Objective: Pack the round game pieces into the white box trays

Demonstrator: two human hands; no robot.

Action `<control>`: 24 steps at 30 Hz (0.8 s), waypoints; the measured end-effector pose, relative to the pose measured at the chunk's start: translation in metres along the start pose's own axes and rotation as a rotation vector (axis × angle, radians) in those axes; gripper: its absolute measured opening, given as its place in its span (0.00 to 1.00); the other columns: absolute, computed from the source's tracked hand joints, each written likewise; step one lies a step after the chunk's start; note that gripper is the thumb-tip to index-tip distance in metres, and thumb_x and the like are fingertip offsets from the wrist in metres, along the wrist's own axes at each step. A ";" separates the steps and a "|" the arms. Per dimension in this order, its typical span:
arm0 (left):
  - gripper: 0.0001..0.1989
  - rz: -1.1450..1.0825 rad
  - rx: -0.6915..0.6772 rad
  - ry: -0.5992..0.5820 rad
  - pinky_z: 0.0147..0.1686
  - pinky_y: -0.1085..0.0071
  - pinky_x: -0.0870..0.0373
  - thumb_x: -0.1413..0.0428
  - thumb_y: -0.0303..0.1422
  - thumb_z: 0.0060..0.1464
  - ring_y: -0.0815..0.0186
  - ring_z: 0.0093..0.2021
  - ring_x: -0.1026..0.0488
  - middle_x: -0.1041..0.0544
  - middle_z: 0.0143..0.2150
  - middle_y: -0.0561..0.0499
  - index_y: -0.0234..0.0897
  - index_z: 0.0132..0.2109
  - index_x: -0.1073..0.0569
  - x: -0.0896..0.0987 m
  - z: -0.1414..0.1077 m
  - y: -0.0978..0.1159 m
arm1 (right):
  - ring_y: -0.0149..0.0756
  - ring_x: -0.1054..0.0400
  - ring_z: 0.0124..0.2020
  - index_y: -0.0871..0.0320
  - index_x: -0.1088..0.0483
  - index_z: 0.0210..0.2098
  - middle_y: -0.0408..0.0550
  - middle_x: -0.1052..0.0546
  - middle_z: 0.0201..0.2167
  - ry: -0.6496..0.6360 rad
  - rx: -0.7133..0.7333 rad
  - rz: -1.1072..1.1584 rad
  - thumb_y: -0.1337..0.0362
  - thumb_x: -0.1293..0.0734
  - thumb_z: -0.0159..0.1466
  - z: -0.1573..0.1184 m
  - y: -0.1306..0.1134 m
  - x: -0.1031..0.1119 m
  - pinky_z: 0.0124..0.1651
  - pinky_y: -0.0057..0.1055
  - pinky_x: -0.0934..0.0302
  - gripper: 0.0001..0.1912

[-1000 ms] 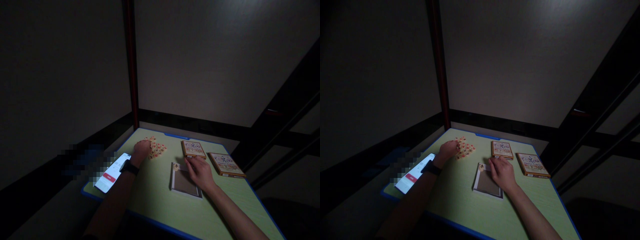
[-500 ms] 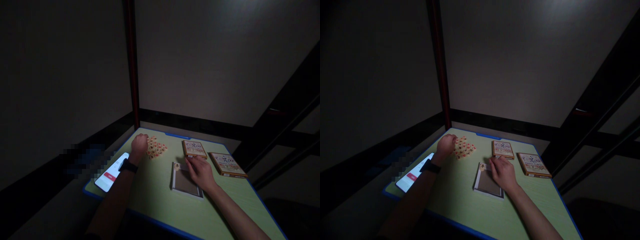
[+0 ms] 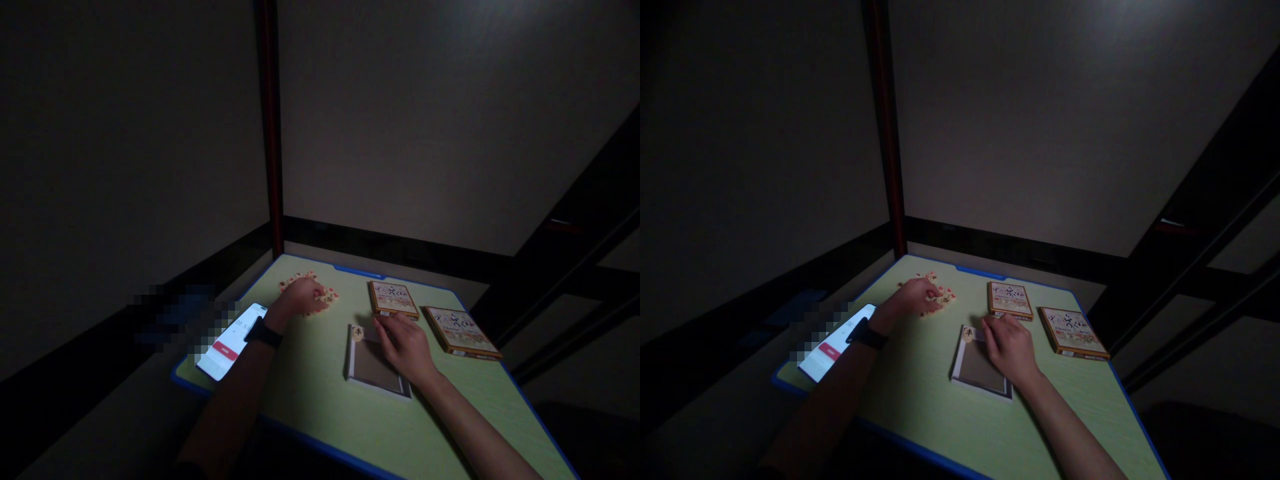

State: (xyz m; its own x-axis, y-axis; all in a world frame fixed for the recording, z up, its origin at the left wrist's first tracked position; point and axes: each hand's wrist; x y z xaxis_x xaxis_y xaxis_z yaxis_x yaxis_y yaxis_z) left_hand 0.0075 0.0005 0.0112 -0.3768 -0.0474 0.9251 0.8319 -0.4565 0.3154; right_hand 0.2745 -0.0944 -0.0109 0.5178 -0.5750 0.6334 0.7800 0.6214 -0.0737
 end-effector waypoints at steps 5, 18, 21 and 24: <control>0.12 0.202 -0.062 0.011 0.48 0.65 0.33 0.38 0.38 0.51 0.57 0.47 0.27 0.22 0.43 0.44 0.36 0.40 0.22 -0.023 -0.001 0.009 | 0.36 0.32 0.26 0.61 0.24 0.36 0.49 0.24 0.24 -0.011 -0.007 -0.005 0.63 0.42 0.71 0.000 0.001 0.000 0.31 0.30 0.40 0.16; 0.06 0.177 -0.156 0.141 0.54 0.63 0.36 0.48 0.32 0.62 0.59 0.49 0.29 0.24 0.42 0.45 0.35 0.39 0.28 -0.015 0.000 0.003 | 0.35 0.32 0.26 0.62 0.24 0.35 0.48 0.25 0.23 -0.008 0.024 -0.015 0.63 0.42 0.71 0.000 0.002 0.001 0.31 0.30 0.40 0.16; 0.09 0.084 0.098 0.165 0.48 0.65 0.32 0.51 0.33 0.64 0.59 0.45 0.27 0.23 0.41 0.44 0.34 0.43 0.28 0.011 -0.001 0.000 | 0.35 0.33 0.26 0.61 0.24 0.35 0.48 0.25 0.23 -0.007 0.019 -0.011 0.63 0.42 0.71 0.000 0.001 0.000 0.31 0.30 0.40 0.16; 0.12 0.016 0.259 0.258 0.47 0.67 0.31 0.53 0.32 0.65 0.59 0.46 0.26 0.22 0.44 0.42 0.32 0.48 0.29 0.028 -0.003 -0.006 | 0.35 0.33 0.26 0.61 0.24 0.36 0.48 0.25 0.23 -0.018 0.005 -0.010 0.63 0.42 0.71 -0.001 0.000 0.000 0.31 0.31 0.41 0.16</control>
Point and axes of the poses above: each hand's wrist, its own z-axis towards the middle knuckle, its own x-axis out of the back of the hand, y = z × x
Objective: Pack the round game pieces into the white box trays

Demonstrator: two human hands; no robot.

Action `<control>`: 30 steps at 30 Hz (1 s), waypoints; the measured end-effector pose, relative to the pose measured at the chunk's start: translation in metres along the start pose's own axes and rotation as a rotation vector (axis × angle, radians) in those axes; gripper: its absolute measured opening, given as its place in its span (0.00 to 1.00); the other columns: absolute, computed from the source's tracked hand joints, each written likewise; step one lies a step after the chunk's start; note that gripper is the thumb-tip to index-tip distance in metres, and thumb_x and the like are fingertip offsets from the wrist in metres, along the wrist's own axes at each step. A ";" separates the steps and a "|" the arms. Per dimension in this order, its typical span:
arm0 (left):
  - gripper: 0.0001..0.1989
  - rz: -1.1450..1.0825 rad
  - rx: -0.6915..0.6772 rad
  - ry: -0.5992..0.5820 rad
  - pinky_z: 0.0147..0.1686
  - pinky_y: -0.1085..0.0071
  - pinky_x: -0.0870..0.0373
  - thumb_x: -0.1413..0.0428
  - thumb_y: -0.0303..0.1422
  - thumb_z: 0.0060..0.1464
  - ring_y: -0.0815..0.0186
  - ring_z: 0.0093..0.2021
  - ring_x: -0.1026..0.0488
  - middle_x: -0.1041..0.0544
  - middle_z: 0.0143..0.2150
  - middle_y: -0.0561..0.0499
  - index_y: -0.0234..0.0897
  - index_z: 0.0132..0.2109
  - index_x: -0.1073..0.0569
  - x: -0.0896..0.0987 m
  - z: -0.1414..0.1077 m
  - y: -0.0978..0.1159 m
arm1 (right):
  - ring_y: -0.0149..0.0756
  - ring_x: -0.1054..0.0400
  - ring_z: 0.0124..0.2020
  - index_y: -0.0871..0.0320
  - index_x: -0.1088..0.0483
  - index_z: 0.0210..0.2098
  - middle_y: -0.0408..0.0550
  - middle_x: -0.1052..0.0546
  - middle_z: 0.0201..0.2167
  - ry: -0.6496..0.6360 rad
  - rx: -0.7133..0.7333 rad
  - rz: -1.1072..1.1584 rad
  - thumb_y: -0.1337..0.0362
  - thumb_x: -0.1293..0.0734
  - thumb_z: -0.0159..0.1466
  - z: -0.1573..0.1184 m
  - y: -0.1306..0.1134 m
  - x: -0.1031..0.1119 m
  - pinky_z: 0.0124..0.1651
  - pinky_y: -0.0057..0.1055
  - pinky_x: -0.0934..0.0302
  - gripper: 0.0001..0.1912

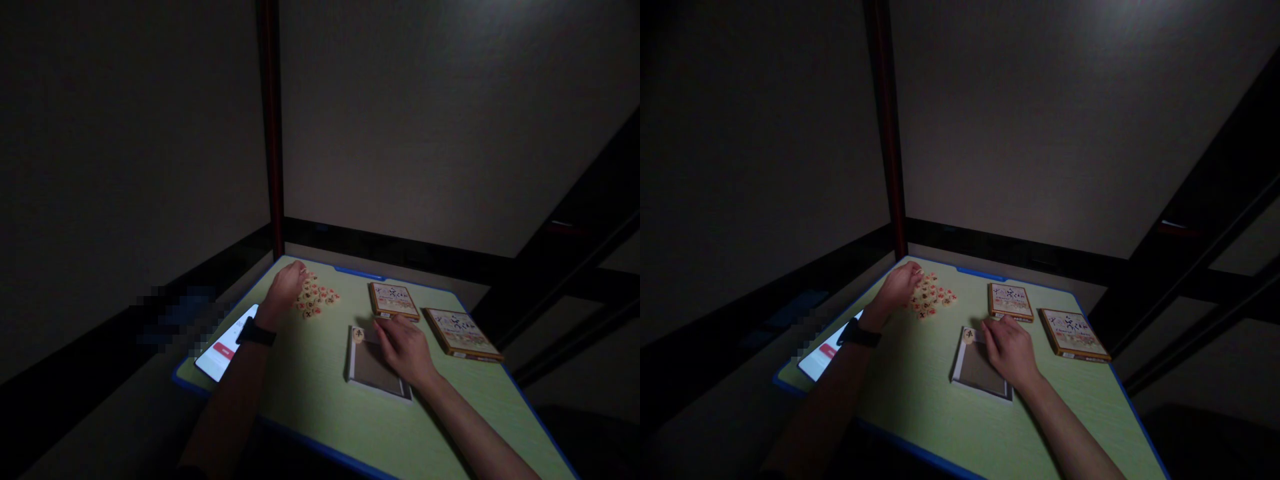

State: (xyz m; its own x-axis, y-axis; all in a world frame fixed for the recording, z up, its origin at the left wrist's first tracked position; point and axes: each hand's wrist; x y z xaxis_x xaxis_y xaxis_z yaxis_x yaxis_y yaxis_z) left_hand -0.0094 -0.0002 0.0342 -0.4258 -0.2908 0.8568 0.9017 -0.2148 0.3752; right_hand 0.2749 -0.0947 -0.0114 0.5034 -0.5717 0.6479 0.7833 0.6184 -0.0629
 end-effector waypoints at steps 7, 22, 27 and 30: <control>0.17 0.155 0.103 -0.010 0.51 0.67 0.32 0.57 0.29 0.64 0.57 0.50 0.26 0.23 0.48 0.36 0.29 0.52 0.28 0.008 0.027 -0.014 | 0.36 0.33 0.26 0.60 0.24 0.36 0.48 0.25 0.23 -0.003 -0.014 0.006 0.63 0.42 0.71 0.000 -0.002 0.000 0.31 0.31 0.41 0.16; 0.12 0.277 0.057 -0.387 0.43 0.75 0.29 0.39 0.29 0.46 0.59 0.45 0.22 0.18 0.44 0.44 0.40 0.40 0.19 -0.015 0.087 -0.028 | 0.35 0.34 0.26 0.59 0.25 0.35 0.48 0.25 0.23 -0.003 -0.011 0.018 0.64 0.42 0.70 -0.002 0.001 0.000 0.31 0.30 0.41 0.15; 0.12 0.300 0.055 -0.418 0.42 0.71 0.28 0.38 0.26 0.41 0.56 0.43 0.21 0.18 0.42 0.41 0.37 0.38 0.19 -0.017 0.090 -0.020 | 0.36 0.34 0.26 0.60 0.25 0.35 0.48 0.25 0.23 -0.006 -0.012 0.010 0.65 0.41 0.70 -0.002 0.001 -0.001 0.31 0.31 0.41 0.14; 0.12 0.305 0.064 -0.410 0.41 0.71 0.28 0.37 0.23 0.38 0.56 0.42 0.21 0.18 0.39 0.41 0.37 0.35 0.19 -0.017 0.089 -0.015 | 0.36 0.34 0.26 0.59 0.25 0.34 0.48 0.25 0.23 -0.006 -0.011 0.002 0.65 0.41 0.70 -0.001 0.000 0.000 0.30 0.31 0.41 0.15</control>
Point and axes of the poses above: each hand's wrist, its own z-axis towards the middle knuckle, its own x-axis out of the back of the hand, y = z × x
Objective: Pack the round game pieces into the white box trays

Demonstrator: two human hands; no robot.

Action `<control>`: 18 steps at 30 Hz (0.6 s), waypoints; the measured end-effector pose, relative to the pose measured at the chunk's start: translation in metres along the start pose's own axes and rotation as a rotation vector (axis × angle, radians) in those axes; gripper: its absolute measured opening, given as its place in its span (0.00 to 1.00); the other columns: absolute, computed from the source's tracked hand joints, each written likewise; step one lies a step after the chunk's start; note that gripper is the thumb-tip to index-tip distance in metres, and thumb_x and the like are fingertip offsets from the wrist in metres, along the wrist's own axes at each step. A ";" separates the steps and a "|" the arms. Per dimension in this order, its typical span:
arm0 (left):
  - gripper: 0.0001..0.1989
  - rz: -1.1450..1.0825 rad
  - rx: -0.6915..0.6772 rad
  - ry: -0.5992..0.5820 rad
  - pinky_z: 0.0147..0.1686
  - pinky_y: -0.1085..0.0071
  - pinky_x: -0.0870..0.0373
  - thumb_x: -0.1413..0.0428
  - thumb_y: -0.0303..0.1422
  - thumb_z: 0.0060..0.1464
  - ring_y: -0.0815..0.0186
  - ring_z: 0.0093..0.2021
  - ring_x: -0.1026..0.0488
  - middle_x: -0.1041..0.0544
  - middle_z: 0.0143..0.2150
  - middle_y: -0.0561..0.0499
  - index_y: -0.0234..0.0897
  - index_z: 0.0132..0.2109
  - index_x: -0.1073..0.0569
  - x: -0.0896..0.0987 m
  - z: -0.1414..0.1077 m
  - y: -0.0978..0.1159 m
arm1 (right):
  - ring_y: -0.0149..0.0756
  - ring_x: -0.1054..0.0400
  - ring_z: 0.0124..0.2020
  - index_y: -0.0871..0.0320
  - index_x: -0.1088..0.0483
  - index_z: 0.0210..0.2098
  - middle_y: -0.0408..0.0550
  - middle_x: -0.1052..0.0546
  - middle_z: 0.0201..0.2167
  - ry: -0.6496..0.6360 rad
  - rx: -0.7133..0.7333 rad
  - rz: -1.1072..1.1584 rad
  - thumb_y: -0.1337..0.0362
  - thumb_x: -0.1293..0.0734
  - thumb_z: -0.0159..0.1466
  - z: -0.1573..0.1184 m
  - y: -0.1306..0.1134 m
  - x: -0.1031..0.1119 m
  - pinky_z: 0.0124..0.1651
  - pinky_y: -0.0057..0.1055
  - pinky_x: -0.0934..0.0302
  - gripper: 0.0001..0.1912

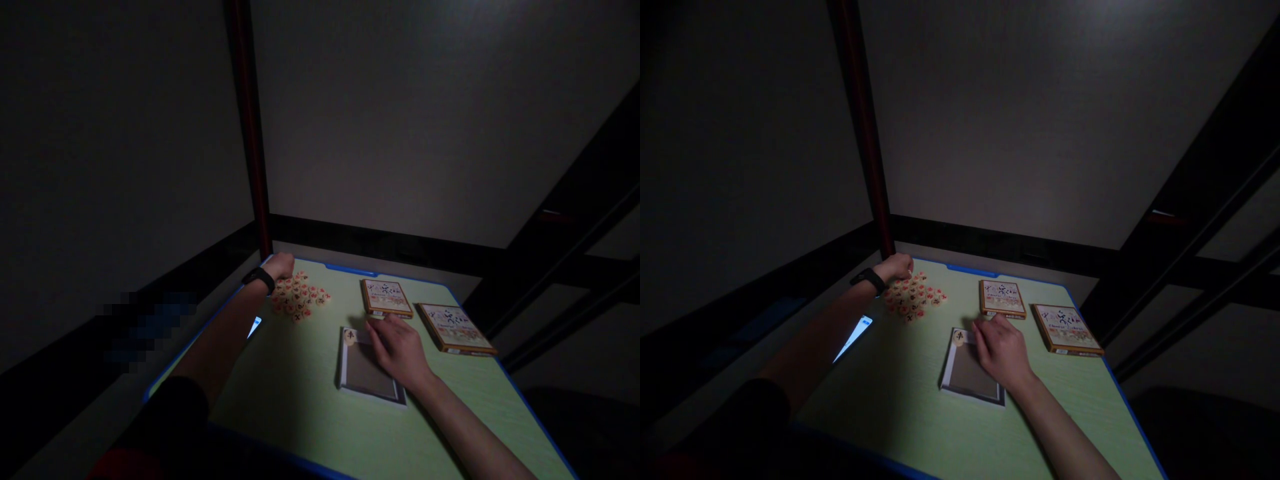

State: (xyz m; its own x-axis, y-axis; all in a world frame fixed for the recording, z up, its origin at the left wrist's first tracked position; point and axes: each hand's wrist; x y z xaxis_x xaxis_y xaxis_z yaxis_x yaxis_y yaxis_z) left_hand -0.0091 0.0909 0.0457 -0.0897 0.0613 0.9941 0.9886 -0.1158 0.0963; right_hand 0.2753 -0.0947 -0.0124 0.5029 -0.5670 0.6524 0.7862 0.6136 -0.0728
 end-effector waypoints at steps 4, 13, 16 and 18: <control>0.12 -0.021 0.006 0.071 0.44 0.69 0.28 0.39 0.22 0.40 0.53 0.45 0.22 0.19 0.40 0.37 0.34 0.36 0.19 0.009 -0.008 0.008 | 0.37 0.34 0.26 0.59 0.25 0.34 0.48 0.26 0.22 0.009 -0.005 -0.001 0.65 0.41 0.70 0.000 0.001 0.001 0.30 0.32 0.40 0.14; 0.13 -0.721 -0.339 0.255 0.42 0.69 0.26 0.39 0.34 0.51 0.61 0.39 0.22 0.18 0.37 0.48 0.36 0.43 0.21 -0.009 -0.083 0.100 | 0.41 0.27 0.41 0.55 0.37 0.59 0.56 0.25 0.50 0.013 -0.142 0.212 0.62 0.38 0.68 0.000 -0.004 0.000 0.43 0.37 0.29 0.20; 0.11 -1.163 -0.444 0.052 0.37 0.71 0.25 0.37 0.32 0.48 0.64 0.36 0.22 0.18 0.36 0.46 0.34 0.40 0.22 -0.037 -0.107 0.126 | 0.43 0.27 0.46 0.53 0.39 0.62 0.57 0.28 0.54 0.038 -0.173 0.264 0.62 0.36 0.67 0.000 -0.005 -0.001 0.45 0.39 0.28 0.24; 0.13 -1.408 -0.436 -0.070 0.36 0.71 0.25 0.35 0.31 0.46 0.64 0.35 0.22 0.19 0.35 0.45 0.32 0.40 0.23 -0.052 -0.115 0.133 | 0.43 0.27 0.46 0.53 0.36 0.59 0.55 0.26 0.50 0.061 -0.167 0.259 0.63 0.36 0.66 0.000 -0.004 -0.001 0.45 0.39 0.28 0.21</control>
Point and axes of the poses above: each hand's wrist, its own z-axis towards the middle knuckle, its own x-axis out of the back of the hand, y = z × x
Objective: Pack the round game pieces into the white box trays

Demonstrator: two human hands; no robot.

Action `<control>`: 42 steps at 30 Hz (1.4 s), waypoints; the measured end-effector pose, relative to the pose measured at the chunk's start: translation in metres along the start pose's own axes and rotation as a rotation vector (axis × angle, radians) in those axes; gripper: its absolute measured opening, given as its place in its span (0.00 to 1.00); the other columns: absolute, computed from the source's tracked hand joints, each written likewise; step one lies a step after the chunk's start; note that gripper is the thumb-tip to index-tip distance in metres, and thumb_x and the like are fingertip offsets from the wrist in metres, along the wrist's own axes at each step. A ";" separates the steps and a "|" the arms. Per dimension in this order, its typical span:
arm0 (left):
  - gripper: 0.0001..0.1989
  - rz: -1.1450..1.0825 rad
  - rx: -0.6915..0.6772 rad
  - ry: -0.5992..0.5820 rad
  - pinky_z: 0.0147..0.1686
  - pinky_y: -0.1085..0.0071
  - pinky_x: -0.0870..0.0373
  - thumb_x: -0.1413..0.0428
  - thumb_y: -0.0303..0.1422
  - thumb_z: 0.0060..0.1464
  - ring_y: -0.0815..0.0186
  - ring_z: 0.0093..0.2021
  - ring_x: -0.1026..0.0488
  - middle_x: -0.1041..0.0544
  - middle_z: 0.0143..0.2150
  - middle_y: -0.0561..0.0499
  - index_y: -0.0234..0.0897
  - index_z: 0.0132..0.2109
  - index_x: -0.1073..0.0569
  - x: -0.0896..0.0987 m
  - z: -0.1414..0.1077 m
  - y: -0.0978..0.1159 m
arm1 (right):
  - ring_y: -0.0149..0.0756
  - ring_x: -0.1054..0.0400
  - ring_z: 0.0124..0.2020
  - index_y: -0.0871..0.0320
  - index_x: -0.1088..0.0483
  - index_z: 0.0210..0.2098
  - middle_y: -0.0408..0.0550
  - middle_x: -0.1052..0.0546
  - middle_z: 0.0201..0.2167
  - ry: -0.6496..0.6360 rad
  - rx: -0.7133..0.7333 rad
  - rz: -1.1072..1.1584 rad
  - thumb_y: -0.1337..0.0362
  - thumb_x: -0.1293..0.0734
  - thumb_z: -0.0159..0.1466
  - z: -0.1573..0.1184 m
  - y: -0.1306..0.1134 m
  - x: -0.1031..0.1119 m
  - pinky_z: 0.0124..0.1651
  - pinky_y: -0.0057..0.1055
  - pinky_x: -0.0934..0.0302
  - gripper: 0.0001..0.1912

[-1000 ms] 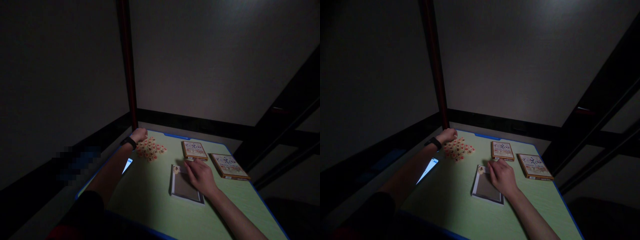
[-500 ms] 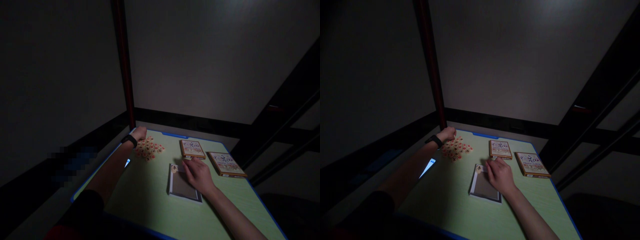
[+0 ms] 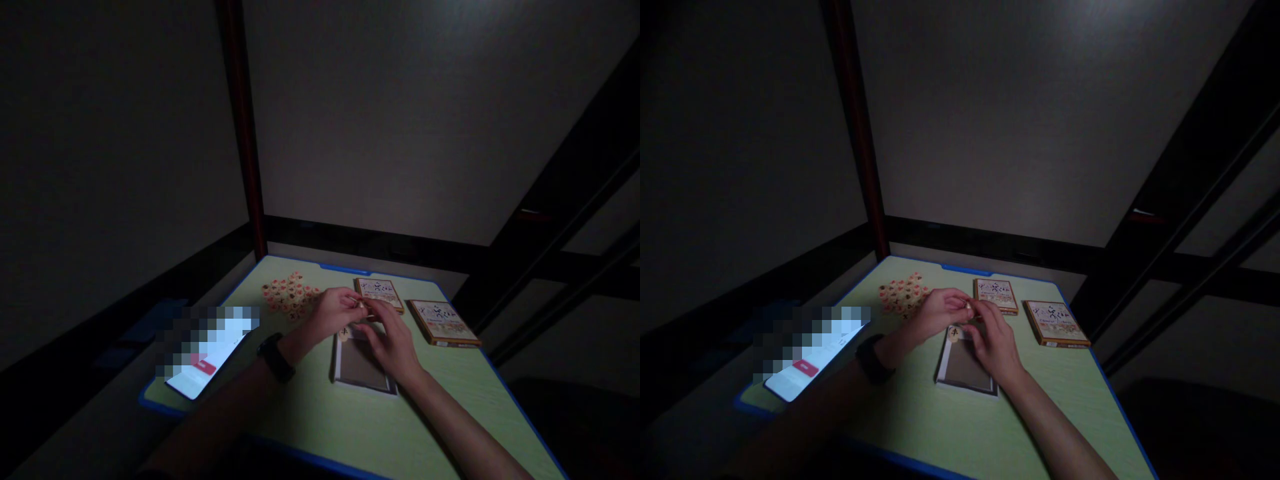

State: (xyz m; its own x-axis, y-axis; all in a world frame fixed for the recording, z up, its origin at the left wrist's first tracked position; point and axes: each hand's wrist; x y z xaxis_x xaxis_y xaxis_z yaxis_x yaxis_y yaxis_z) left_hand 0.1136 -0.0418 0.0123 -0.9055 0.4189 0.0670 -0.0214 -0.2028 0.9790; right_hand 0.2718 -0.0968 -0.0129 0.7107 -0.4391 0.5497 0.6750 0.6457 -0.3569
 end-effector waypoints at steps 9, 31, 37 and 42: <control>0.12 -0.131 0.042 0.134 0.42 0.68 0.24 0.35 0.26 0.45 0.65 0.37 0.21 0.19 0.36 0.45 0.32 0.38 0.26 0.010 -0.001 -0.018 | 0.40 0.24 0.38 0.56 0.28 0.46 0.51 0.19 0.40 -0.053 -0.221 0.247 0.64 0.37 0.65 0.003 0.016 0.000 0.41 0.36 0.29 0.12; 0.13 0.526 0.053 0.217 0.34 0.75 0.26 0.39 0.24 0.47 0.68 0.34 0.22 0.18 0.38 0.50 0.36 0.42 0.22 0.004 -0.008 -0.032 | 0.40 0.28 0.36 0.59 0.25 0.36 0.49 0.21 0.32 -0.529 0.005 -0.043 0.78 0.35 0.57 0.008 0.004 0.013 0.41 0.33 0.34 0.12; 0.14 0.580 0.082 0.199 0.36 0.75 0.26 0.40 0.23 0.47 0.66 0.36 0.21 0.17 0.40 0.50 0.37 0.44 0.21 0.006 -0.012 -0.024 | 0.39 0.27 0.41 0.58 0.25 0.38 0.51 0.22 0.41 -0.543 0.038 0.001 0.77 0.36 0.60 0.002 0.008 0.006 0.44 0.32 0.33 0.12; 0.15 0.564 0.114 0.195 0.36 0.75 0.26 0.40 0.24 0.48 0.67 0.36 0.21 0.17 0.41 0.50 0.36 0.45 0.22 0.005 -0.010 -0.024 | 0.38 0.27 0.39 0.59 0.26 0.39 0.52 0.24 0.42 -0.544 -0.003 -0.034 0.76 0.36 0.61 0.000 0.008 0.004 0.42 0.32 0.33 0.11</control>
State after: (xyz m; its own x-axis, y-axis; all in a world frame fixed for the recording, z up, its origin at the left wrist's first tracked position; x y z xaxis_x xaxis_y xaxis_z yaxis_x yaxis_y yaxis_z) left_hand 0.1055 -0.0438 -0.0133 -0.8250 0.1026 0.5557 0.5204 -0.2455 0.8179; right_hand 0.2805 -0.0937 -0.0138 0.4841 -0.0728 0.8720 0.6967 0.6349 -0.3338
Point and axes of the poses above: each hand's wrist, its own z-axis towards the middle knuckle, its own x-axis out of the back of the hand, y = z × x
